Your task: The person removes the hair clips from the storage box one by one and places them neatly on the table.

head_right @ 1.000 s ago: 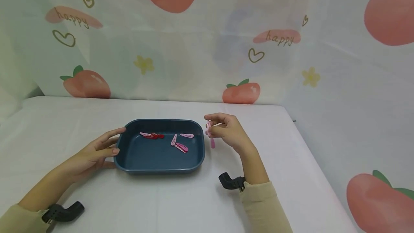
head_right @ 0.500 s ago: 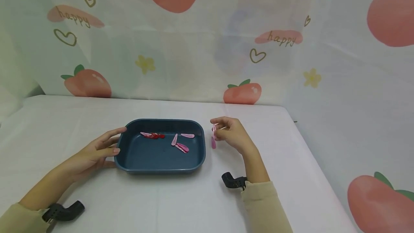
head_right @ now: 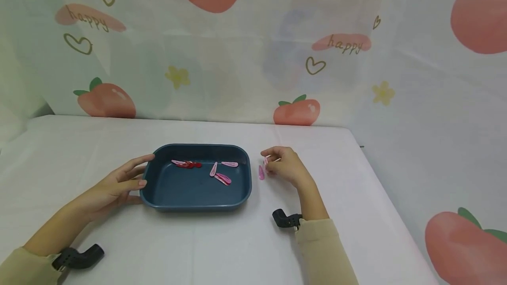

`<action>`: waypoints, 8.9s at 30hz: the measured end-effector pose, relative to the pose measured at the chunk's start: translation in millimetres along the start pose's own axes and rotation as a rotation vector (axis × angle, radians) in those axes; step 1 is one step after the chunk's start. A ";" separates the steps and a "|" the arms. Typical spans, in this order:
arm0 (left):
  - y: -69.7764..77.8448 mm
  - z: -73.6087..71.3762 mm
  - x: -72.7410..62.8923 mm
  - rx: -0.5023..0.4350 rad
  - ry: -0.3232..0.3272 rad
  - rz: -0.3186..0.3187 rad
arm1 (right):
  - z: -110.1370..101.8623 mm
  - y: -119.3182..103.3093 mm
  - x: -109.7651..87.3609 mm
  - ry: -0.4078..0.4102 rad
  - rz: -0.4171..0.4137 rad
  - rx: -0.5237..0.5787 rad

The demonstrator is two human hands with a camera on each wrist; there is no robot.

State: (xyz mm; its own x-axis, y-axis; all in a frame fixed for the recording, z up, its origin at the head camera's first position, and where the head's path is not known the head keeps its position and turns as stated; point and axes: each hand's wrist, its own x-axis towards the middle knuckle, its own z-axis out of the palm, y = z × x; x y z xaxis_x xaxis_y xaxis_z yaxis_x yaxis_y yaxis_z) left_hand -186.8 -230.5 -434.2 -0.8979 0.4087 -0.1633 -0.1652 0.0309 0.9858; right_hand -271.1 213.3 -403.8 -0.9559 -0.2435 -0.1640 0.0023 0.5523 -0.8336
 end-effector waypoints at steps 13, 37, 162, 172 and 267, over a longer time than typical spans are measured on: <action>0.4 -0.4 -2.5 -0.019 0.009 0.004 | 6.6 -2.7 2.1 -0.002 0.060 -0.185; 1.4 -0.8 -0.8 -0.008 0.004 0.003 | 2.4 -13.5 -3.2 0.037 0.001 -0.216; -2.4 -0.6 -0.1 -0.022 -0.017 0.002 | 60.4 -61.2 -8.4 -0.271 -0.237 0.508; 0.4 1.6 -2.8 -0.009 -0.008 0.009 | 23.5 -53.8 -12.7 -0.128 -0.287 0.320; -0.7 1.4 -0.7 -0.019 -0.020 0.029 | -5.0 0.7 1.0 0.042 0.088 -0.324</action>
State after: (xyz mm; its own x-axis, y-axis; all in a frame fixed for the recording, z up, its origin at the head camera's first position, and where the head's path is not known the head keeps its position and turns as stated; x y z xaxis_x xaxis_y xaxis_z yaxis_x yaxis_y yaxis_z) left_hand -185.5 -229.5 -434.7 -0.8942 0.4274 -0.1336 -0.1470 0.0018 0.9891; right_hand -273.5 217.4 -401.9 -0.9676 -0.1543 -0.2001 -0.0019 0.7961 -0.6051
